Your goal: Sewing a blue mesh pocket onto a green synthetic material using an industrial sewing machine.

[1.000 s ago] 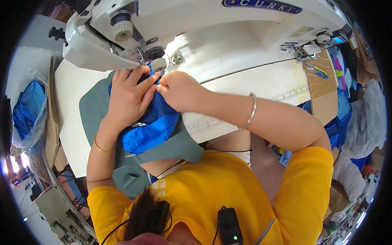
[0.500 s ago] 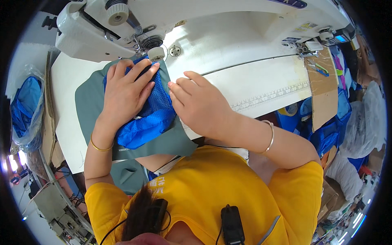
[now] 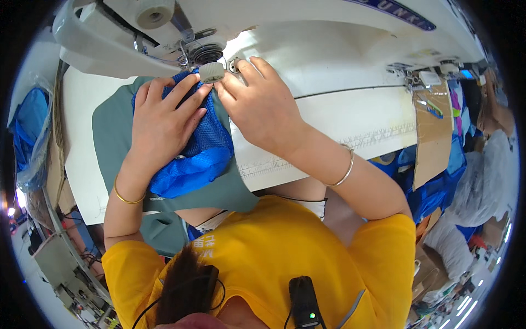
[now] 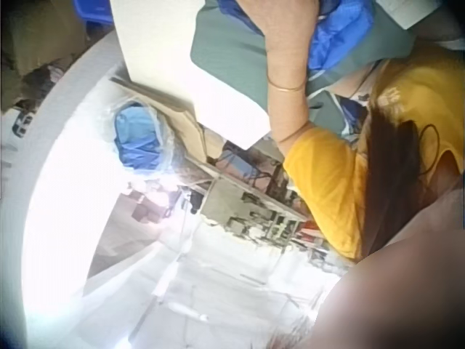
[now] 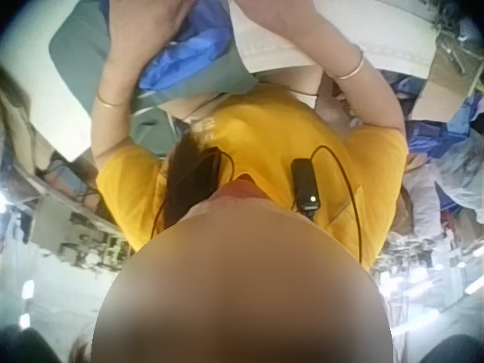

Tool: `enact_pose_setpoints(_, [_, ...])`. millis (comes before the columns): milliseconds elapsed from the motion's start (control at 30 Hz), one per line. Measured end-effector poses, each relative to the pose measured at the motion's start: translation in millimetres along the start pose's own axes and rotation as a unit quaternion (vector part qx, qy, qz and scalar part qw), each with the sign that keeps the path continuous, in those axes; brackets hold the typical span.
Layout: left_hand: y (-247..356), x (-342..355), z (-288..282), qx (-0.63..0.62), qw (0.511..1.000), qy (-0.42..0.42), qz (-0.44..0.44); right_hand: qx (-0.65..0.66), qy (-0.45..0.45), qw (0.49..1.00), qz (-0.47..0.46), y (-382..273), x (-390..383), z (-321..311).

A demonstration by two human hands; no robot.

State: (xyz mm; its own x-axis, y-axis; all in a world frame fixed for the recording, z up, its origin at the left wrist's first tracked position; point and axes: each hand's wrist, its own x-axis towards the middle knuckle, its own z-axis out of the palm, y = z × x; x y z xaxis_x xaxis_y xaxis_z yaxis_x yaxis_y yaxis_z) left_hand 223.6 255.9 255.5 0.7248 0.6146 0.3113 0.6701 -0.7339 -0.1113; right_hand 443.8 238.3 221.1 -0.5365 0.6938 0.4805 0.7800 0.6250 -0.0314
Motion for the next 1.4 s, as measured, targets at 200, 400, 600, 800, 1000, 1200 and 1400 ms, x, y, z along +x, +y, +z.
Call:
enact_pose_setpoints(200, [-16.0,0.9,-2.9,-0.003,0.999,-0.007,0.038,0.001,-0.046,0.999,0.007,1.6,4.4,-7.4])
enact_pose_setpoints(400, [-44.0,-3.7,3.4,-0.074,0.994,-0.030,0.077,0.002,-0.019,1.000,-0.021,-0.7,0.4,1.5])
enact_pose_setpoints(600, [-42.5,-6.1,7.1,-0.083,0.993,-0.036,0.070,-0.014,-0.061,0.998,0.001,-0.5,1.1,-2.8])
enact_pose_setpoints(800, [-43.1,-4.8,9.8,-0.068,0.995,-0.022,0.072,0.015,-0.001,1.000,0.001,0.3,3.4,4.2])
enact_pose_setpoints(1000, [-43.1,-3.5,5.6,-0.080,0.994,-0.044,0.061,0.096,-0.016,0.994,-0.052,-21.6,-10.1,-15.6])
enact_pose_setpoints(1200, [-38.3,1.5,2.0,-0.081,0.994,-0.043,0.059,0.193,-0.044,0.978,-0.061,-64.2,-45.3,-35.6])
enact_pose_setpoints(1400, [-22.3,4.1,-2.2,-0.063,0.996,-0.040,0.040,0.202,-0.070,0.972,-0.101,-67.5,-55.4,-50.1])
